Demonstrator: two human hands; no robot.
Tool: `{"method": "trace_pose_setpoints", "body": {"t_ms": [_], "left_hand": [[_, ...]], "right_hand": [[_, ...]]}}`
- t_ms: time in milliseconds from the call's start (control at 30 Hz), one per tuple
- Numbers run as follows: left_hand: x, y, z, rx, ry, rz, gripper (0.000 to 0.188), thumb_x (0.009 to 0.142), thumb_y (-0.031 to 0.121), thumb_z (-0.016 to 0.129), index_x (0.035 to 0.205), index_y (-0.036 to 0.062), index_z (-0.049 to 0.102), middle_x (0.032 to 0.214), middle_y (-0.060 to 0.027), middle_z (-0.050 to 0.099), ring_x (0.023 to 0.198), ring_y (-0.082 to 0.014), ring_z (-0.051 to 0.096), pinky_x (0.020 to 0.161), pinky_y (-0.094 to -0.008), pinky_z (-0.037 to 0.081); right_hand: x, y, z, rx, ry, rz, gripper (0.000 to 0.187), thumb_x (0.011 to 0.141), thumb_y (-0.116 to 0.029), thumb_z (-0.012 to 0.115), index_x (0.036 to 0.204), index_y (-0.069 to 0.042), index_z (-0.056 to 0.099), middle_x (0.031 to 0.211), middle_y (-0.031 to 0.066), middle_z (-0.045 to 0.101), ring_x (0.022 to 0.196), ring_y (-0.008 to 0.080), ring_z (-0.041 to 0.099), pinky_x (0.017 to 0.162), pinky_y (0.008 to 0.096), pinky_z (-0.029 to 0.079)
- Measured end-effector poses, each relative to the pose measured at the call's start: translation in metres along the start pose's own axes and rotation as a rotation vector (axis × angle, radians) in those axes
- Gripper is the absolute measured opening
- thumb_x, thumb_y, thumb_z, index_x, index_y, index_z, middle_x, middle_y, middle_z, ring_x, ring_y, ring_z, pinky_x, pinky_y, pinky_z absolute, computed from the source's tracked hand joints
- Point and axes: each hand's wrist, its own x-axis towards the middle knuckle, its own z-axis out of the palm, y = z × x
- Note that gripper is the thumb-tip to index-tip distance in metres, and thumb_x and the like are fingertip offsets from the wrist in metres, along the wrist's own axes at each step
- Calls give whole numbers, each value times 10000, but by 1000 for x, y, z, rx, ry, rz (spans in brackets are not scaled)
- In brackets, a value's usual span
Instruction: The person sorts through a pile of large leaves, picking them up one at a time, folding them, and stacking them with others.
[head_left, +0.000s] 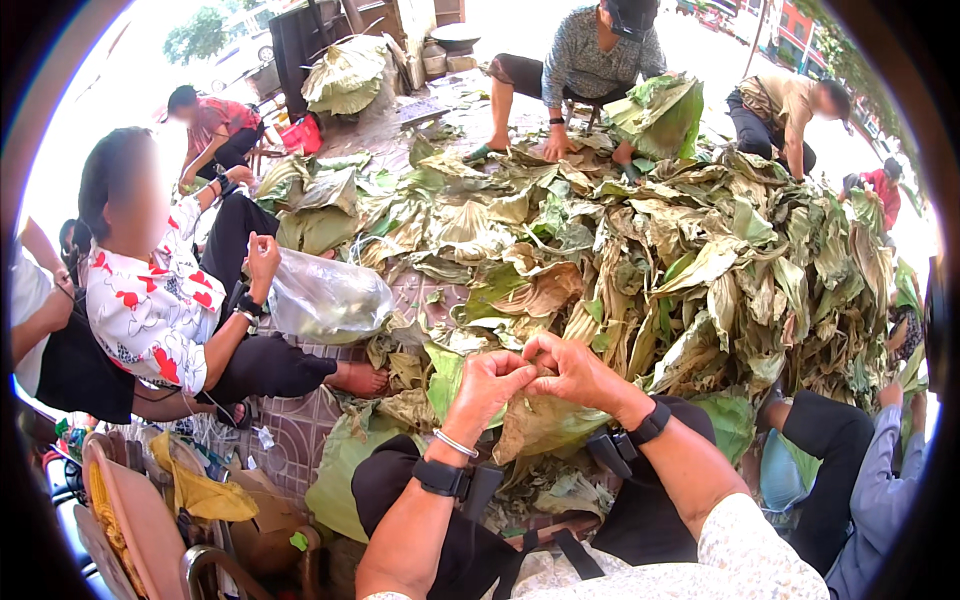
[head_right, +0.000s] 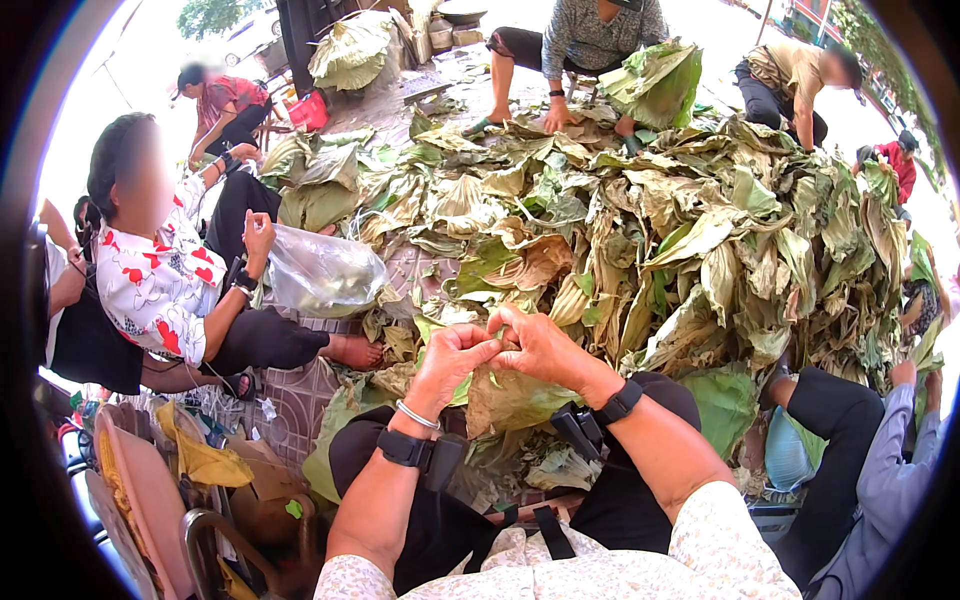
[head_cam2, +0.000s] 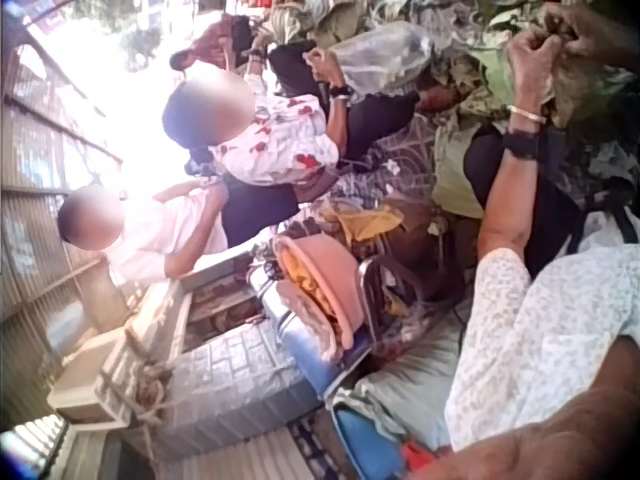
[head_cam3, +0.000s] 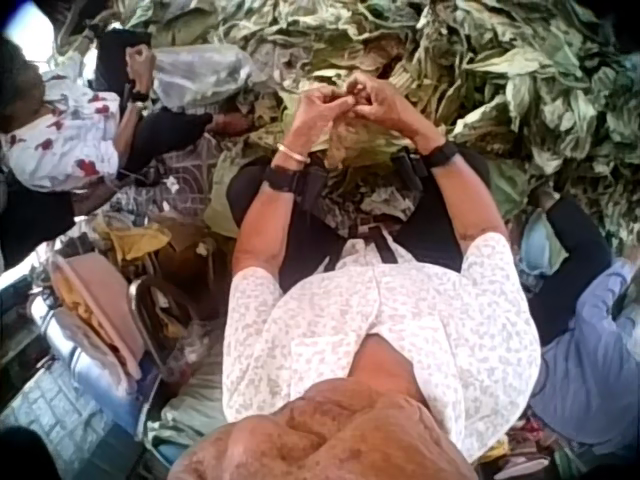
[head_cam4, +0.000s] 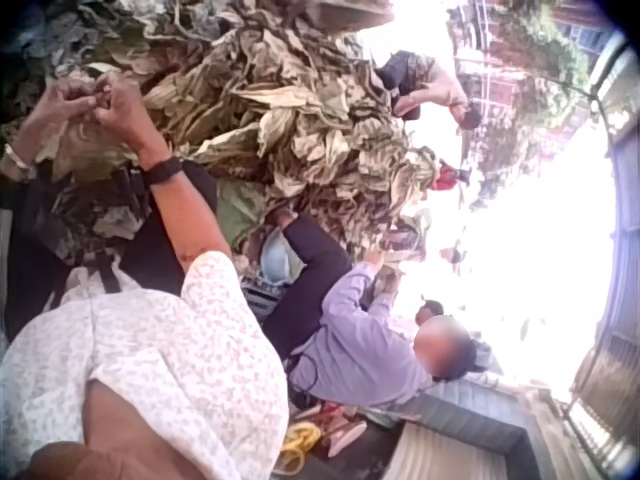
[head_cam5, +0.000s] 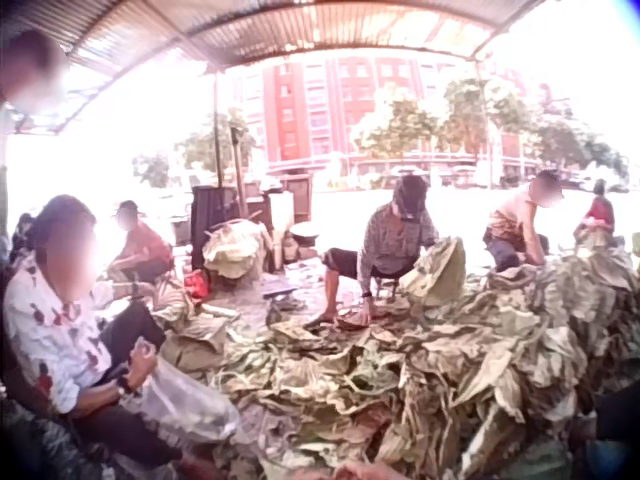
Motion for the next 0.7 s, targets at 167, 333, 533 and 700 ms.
{"method": "trace_pose_setpoints", "body": {"t_ms": [167,333,533,700], "left_hand": [[2,-9,2,37,73,116,70,818,60,648,795,-3,626,685,32,579,611,-26,496,545,-185,399],[0,-6,3,56,104,131,84,802,68,666,781,-3,628,677,25,578,602,-39,494,546,-190,400],[-3,-3,2,-42,84,124,86,825,66,631,761,10,620,682,21,578,605,-35,483,563,-182,392],[-2,-7,-4,-312,50,99,53,814,70,652,791,29,627,745,22,596,646,-39,512,605,-183,404]], "right_hand": [[0,11,8,205,23,136,322,724,-81,722,985,0,551,682,-7,578,634,41,475,581,232,404],[3,25,17,357,-40,164,92,776,-77,668,798,11,650,688,-45,586,646,18,471,594,210,419],[8,23,16,342,-85,149,113,753,-95,652,778,16,654,632,-37,571,614,27,464,575,220,415],[7,25,20,426,-36,115,155,735,-128,699,778,13,652,650,-54,549,617,24,426,550,227,381]]}}
